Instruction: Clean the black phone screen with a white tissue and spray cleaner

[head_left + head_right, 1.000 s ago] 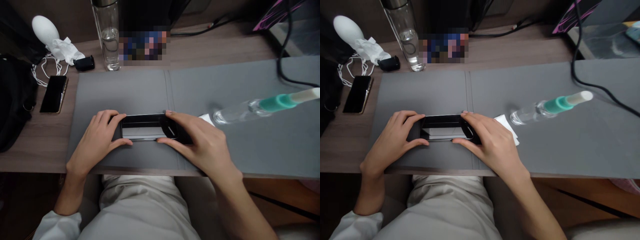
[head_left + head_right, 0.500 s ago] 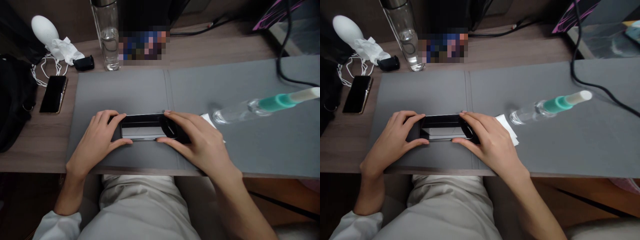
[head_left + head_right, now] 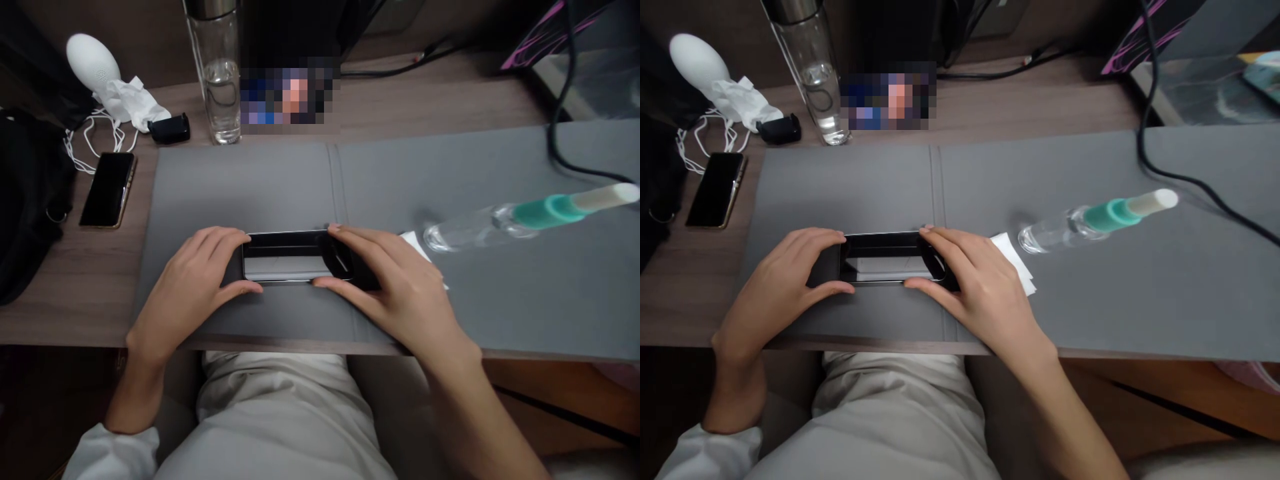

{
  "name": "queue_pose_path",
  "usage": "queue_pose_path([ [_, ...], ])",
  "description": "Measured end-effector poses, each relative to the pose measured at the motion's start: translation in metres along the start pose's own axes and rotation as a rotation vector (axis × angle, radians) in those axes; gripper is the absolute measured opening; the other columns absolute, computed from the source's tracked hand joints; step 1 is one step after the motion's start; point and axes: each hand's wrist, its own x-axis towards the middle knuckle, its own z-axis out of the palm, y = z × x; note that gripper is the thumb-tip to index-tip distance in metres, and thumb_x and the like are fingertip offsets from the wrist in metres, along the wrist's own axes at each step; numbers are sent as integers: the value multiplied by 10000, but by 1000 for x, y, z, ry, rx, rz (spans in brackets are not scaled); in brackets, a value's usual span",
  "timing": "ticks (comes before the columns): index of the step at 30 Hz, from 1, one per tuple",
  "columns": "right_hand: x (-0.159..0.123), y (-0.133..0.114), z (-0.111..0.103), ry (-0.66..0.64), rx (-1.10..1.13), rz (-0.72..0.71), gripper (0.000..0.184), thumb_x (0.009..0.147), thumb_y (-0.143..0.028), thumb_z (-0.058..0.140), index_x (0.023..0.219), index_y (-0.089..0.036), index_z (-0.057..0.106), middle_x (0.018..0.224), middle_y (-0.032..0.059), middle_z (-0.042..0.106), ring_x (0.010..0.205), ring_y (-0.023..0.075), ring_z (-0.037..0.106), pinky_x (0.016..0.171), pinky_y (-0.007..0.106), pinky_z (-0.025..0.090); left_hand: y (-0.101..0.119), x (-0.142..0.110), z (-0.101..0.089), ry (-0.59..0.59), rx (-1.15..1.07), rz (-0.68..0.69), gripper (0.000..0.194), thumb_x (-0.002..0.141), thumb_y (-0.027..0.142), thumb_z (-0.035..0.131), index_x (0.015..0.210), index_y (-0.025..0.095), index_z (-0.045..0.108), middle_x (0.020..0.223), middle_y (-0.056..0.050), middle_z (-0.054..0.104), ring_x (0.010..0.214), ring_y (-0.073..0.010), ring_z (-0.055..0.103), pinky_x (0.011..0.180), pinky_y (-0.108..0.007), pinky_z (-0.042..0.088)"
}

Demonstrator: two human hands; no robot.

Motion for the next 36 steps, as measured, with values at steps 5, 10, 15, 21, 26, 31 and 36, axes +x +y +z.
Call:
queue_pose_path([
  [5, 0, -1, 0, -5, 10, 8, 711, 939, -455, 786, 1572, -278, 513, 1361, 152, 739, 1193, 343, 741, 1027, 506, 608, -1, -9, -5, -12, 3, 11, 459, 1033, 456, 667, 1412, 209, 592, 1529, -87, 653, 1459, -267, 587, 1237, -457, 478],
  [10, 0, -1, -2, -23, 10, 18, 720, 949, -443, 777, 1593, -297, 489, 1391, 145, 728, 1217, 349, 731, 1044, 519, 599, -4, -12, -5, -3, -27, 1, 427, 1064, 429, 641, 1443, 235, 618, 1504, -66, 683, 1431, -258, 625, 1216, -458, 516],
  [15, 0, -1, -2, -17, 12, 18, 716, 950, -461, 771, 1590, -299, 494, 1382, 141, 732, 1210, 344, 734, 1046, 508, 599, -3, -10, -3, 24, -3, 28, 382, 1053, 402, 665, 1384, 212, 657, 1485, -79, 694, 1427, -270, 628, 1215, -471, 514],
  [21, -1, -1, -1, -11, -1, 14, 704, 942, -446, 786, 1571, -284, 514, 1363, 146, 739, 1208, 339, 737, 1040, 498, 603, 1, -7, -3, 20, 18, 25, 363, 1019, 395, 715, 1313, 188, 664, 1480, -119, 686, 1390, -290, 646, 1172, -495, 536],
  [26, -1, 0, 0, -6, -8, 13, 695, 946, -457, 780, 1567, -293, 515, 1361, 145, 739, 1205, 337, 736, 1031, 501, 606, 3, -5, -2, 34, 12, 32, 336, 1004, 379, 737, 1270, 189, 660, 1503, -124, 671, 1373, -287, 655, 1134, -480, 549],
  [31, 0, -1, -1, -7, -13, 8, 689, 948, -455, 777, 1563, -285, 517, 1361, 144, 740, 1201, 335, 738, 1037, 494, 603, 1, -5, -3, 26, 20, 43, 356, 984, 372, 760, 1269, 183, 658, 1492, -104, 684, 1353, -279, 666, 1114, -458, 547],
  [36, 0, -1, 0, -3, -5, 6, 691, 926, -427, 807, 1538, -242, 546, 1353, 164, 742, 1199, 340, 739, 1047, 492, 597, 1, -5, -4, 32, 30, 48, 348, 993, 369, 752, 1276, 184, 671, 1494, -96, 687, 1354, -280, 669, 1120, -452, 541],
])
